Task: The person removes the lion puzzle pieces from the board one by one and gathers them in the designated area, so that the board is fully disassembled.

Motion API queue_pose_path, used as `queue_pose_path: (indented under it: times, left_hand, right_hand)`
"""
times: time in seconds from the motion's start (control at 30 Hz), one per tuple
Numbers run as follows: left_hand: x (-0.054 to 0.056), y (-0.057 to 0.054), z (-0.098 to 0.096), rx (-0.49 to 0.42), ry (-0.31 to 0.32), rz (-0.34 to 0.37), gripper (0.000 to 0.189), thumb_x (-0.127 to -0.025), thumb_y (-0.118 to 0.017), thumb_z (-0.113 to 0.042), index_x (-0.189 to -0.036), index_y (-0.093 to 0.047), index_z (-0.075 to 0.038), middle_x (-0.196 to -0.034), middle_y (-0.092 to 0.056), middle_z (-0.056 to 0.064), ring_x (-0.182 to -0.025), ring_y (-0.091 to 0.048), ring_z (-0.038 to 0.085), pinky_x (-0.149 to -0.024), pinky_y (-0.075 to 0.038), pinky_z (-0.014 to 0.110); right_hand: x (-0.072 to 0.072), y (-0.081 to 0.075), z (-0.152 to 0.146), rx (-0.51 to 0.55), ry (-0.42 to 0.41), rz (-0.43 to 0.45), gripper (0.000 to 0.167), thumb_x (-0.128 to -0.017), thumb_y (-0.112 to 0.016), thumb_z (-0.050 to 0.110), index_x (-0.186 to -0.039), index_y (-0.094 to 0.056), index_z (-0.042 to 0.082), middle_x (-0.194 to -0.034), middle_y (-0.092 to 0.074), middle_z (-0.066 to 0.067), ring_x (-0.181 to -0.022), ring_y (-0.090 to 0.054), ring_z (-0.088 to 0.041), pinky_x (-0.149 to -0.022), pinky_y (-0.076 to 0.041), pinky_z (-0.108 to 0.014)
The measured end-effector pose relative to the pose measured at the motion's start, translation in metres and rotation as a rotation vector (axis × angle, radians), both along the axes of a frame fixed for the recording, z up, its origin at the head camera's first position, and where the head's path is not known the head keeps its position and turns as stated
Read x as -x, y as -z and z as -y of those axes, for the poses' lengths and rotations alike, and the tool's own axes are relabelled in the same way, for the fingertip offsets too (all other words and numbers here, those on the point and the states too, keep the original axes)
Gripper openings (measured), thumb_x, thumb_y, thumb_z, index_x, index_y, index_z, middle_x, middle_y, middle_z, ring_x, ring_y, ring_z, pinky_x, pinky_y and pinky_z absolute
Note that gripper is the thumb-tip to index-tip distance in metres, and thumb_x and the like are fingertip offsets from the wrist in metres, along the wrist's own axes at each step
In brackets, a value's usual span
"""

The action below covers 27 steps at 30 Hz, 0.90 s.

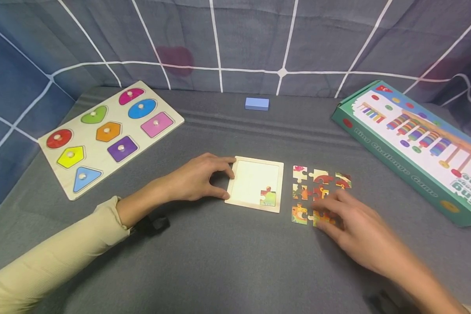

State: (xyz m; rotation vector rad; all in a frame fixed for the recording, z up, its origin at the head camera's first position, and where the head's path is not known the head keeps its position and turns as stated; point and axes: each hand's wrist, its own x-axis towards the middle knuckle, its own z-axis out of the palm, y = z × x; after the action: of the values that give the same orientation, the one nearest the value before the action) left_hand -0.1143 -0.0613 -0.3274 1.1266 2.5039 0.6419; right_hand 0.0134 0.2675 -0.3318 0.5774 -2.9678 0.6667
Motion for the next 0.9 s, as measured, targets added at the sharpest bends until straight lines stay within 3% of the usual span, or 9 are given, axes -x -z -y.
queue_pose_path:
  times: [0.17, 0.33, 0.4, 0.5, 0.7, 0.9]
  left_hand:
    - [0.001, 0.0, 0.0, -0.002, 0.006, -0.005, 0.039, -0.078, -0.085, -0.026, -0.109, -0.07, -0.008, -0.143, -0.052, 0.014, -0.13, -0.049, 0.026, -0.111, -0.03, 0.038]
    - [0.002, 0.0, 0.001, -0.003, 0.006, -0.007, 0.039, -0.078, -0.086, -0.026, -0.109, -0.07, -0.008, -0.143, -0.052, 0.014, -0.13, -0.049, 0.026, -0.111, -0.03, 0.038]
    - [0.002, 0.0, 0.001, -0.002, 0.005, -0.007, 0.039, -0.078, -0.086, -0.026, -0.108, -0.07, -0.008, -0.143, -0.052, 0.014, -0.13, -0.049, 0.026, -0.111, -0.029, 0.037]
    - [0.002, 0.0, 0.001, -0.001, 0.007, -0.004, 0.039, -0.078, -0.085, -0.027, -0.109, -0.07, -0.007, -0.143, -0.052, 0.014, -0.131, -0.049, 0.026, -0.112, -0.029, 0.038]
    - [0.002, 0.0, 0.0, 0.014, 0.006, 0.0, 0.039, -0.079, -0.085, -0.028, -0.109, -0.07, -0.008, -0.144, -0.051, 0.013, -0.131, -0.049, 0.025, -0.111, -0.03, 0.038]
    - [0.001, 0.0, 0.0, 0.012, 0.005, 0.001, 0.039, -0.079, -0.085, -0.027, -0.109, -0.07, -0.008, -0.144, -0.051, 0.013, -0.13, -0.049, 0.026, -0.111, -0.031, 0.038]
  right_hand:
    - [0.011, -0.006, 0.02, 0.065, -0.074, -0.021, 0.045, -0.076, -0.085, 0.01, -0.116, -0.069, 0.022, -0.099, -0.054, 0.014, -0.074, -0.046, -0.002, -0.059, -0.038, -0.024]
    - [0.023, -0.011, 0.043, 0.085, -0.11, 0.054, 0.043, -0.083, -0.08, 0.01, -0.123, -0.066, 0.017, -0.113, -0.059, 0.005, -0.088, -0.056, -0.008, -0.069, -0.048, -0.032]
    - [0.027, -0.012, 0.051, 0.077, -0.116, 0.09, 0.044, -0.085, -0.078, 0.011, -0.126, -0.064, 0.015, -0.118, -0.06, 0.001, -0.095, -0.057, -0.013, -0.077, -0.048, -0.039]
    - [0.033, -0.012, 0.061, 0.064, -0.127, 0.133, 0.045, -0.086, -0.076, 0.011, -0.128, -0.062, 0.014, -0.12, -0.059, -0.001, -0.094, -0.056, -0.016, -0.077, -0.047, -0.041]
    - [0.042, -0.01, 0.071, 0.06, -0.168, 0.163, 0.05, -0.085, -0.078, 0.013, -0.132, -0.06, 0.01, -0.118, -0.06, -0.002, -0.087, -0.052, -0.014, -0.074, -0.045, -0.039]
    - [0.044, -0.009, 0.071, 0.064, -0.178, 0.171, 0.044, -0.083, -0.079, 0.01, -0.125, -0.064, 0.012, -0.101, -0.061, 0.007, -0.081, -0.053, -0.009, -0.071, -0.044, -0.034]
